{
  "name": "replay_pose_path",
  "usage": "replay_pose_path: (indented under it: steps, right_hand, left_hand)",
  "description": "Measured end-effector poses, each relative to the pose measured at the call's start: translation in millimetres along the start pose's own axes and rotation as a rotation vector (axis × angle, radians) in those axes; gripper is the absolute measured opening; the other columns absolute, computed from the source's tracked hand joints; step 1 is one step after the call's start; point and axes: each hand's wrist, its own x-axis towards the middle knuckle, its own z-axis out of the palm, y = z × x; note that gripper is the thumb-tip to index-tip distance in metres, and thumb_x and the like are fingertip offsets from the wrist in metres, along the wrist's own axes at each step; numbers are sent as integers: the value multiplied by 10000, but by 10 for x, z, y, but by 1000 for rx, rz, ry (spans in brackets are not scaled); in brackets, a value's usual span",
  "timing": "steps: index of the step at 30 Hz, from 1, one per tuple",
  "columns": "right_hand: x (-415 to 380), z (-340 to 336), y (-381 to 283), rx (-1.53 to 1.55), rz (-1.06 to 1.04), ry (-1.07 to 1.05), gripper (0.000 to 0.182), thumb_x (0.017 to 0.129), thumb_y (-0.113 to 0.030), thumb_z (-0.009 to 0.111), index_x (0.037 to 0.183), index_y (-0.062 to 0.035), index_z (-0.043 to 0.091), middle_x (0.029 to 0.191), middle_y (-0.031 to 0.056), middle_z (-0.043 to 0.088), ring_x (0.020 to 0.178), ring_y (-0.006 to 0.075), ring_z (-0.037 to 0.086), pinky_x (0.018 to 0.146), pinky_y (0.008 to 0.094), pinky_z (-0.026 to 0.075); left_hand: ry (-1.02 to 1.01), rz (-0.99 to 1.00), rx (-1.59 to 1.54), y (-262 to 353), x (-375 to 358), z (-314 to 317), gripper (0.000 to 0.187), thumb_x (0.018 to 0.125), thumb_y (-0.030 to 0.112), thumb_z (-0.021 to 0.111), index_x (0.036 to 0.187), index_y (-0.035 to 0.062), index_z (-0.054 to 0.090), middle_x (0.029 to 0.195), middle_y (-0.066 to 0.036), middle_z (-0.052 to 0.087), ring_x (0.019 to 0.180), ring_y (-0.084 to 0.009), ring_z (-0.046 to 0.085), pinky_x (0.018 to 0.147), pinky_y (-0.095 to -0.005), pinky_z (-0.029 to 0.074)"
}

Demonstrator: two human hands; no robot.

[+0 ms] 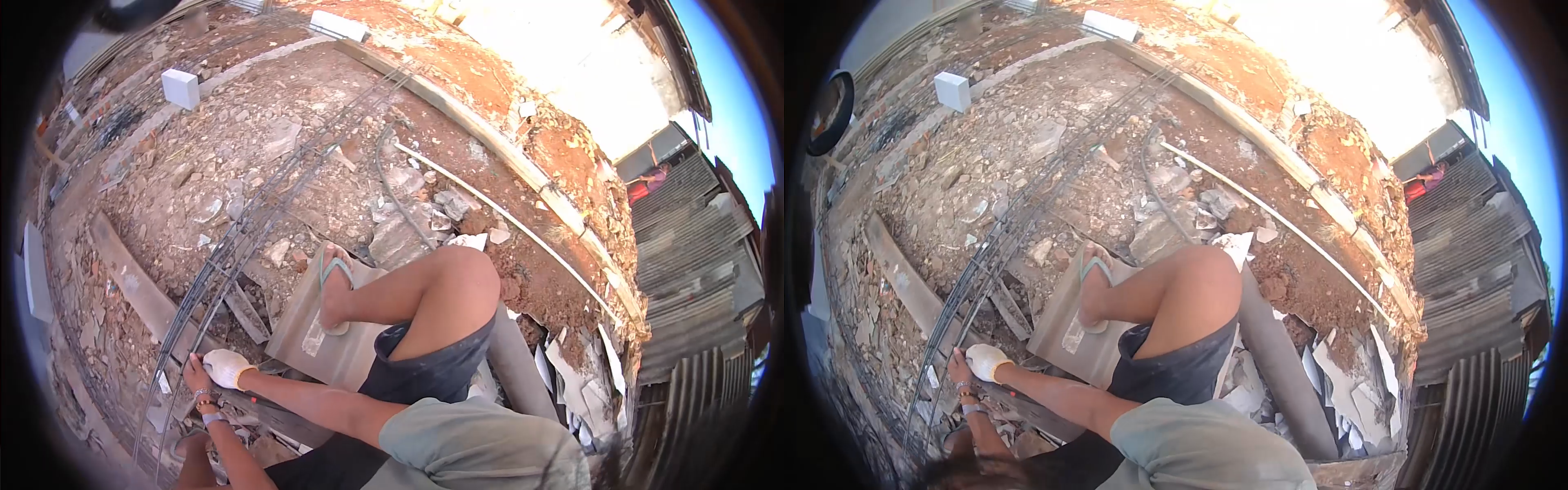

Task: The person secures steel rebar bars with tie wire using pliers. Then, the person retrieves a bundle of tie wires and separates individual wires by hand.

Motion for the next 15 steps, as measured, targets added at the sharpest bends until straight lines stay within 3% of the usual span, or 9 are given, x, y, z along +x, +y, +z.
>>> replay_pose_path:
  steps: [2, 4, 7, 10, 12, 14, 15]
  right_hand:
    - [-173, -80, -66, 30, 6, 51, 270, 864, -266, 572, 957, -33, 671, 933, 216, 676, 897, 408, 648, 808, 505, 508]
    - [-362, -98, -65, -86, 28, 145, 315, 838, -265, 613, 1038, -21, 612, 1022, 227, 634, 976, 403, 615, 811, 505, 480]
    - [-901, -417, -275, -335, 18, 131, 410, 806, -283, 659, 1100, -20, 546, 1164, 228, 551, 1074, 379, 557, 837, 484, 440]
    - [-1238, -390, -297, -538, 155, -118, 556, 771, -319, 693, 1192, 2, 523, 1286, 238, 477, 1126, 356, 512, 870, 465, 400]
    - [-1462, -160, -131, -588, 110, 12, 698, 776, -246, 685, 1383, -10, 436, 1357, 267, 431, 1126, 369, 527, 892, 511, 411]
    - [-1506, 8, 61, -611, 149, 9, 773, 783, -224, 683, 1469, -41, 378, 1418, 284, 392, 1149, 386, 524, 929, 546, 407]
    - [-1507, -14, 102, -608, 127, -4, 771, 801, -164, 660, 1502, -86, 349, 1368, 264, 437, 1074, 373, 580, 857, 523, 483]
  left_hand:
    - [13, 29, -78, -74, 1, 15, 545, 1030, 429, 430, 841, -19, 675, 782, -111, 704, 686, -234, 648, 663, -379, 491]
    - [57, 77, -84, -40, -4, 5, 548, 1030, 440, 430, 840, -13, 671, 783, -90, 706, 630, -205, 635, 614, -359, 488]
    - [-85, -62, -153, 8, 20, -70, 522, 1028, 448, 436, 874, 4, 664, 787, -75, 701, 526, -164, 603, 485, -322, 454]
    - [-30, -167, -196, -120, 62, 70, 489, 1032, 444, 435, 917, 22, 652, 779, -54, 683, 459, -129, 569, 379, -291, 394]
    - [-31, -209, -205, -151, 68, 126, 480, 1033, 444, 433, 927, 26, 643, 758, -40, 666, 464, -132, 576, 368, -291, 396]
    - [-18, -230, -252, -117, 43, 153, 467, 1033, 447, 433, 943, 33, 631, 752, -31, 652, 470, -135, 581, 363, -293, 401]
    - [-5, -228, -296, -62, 6, 172, 459, 1032, 449, 435, 953, 38, 624, 758, -29, 648, 473, -136, 584, 364, -295, 406]
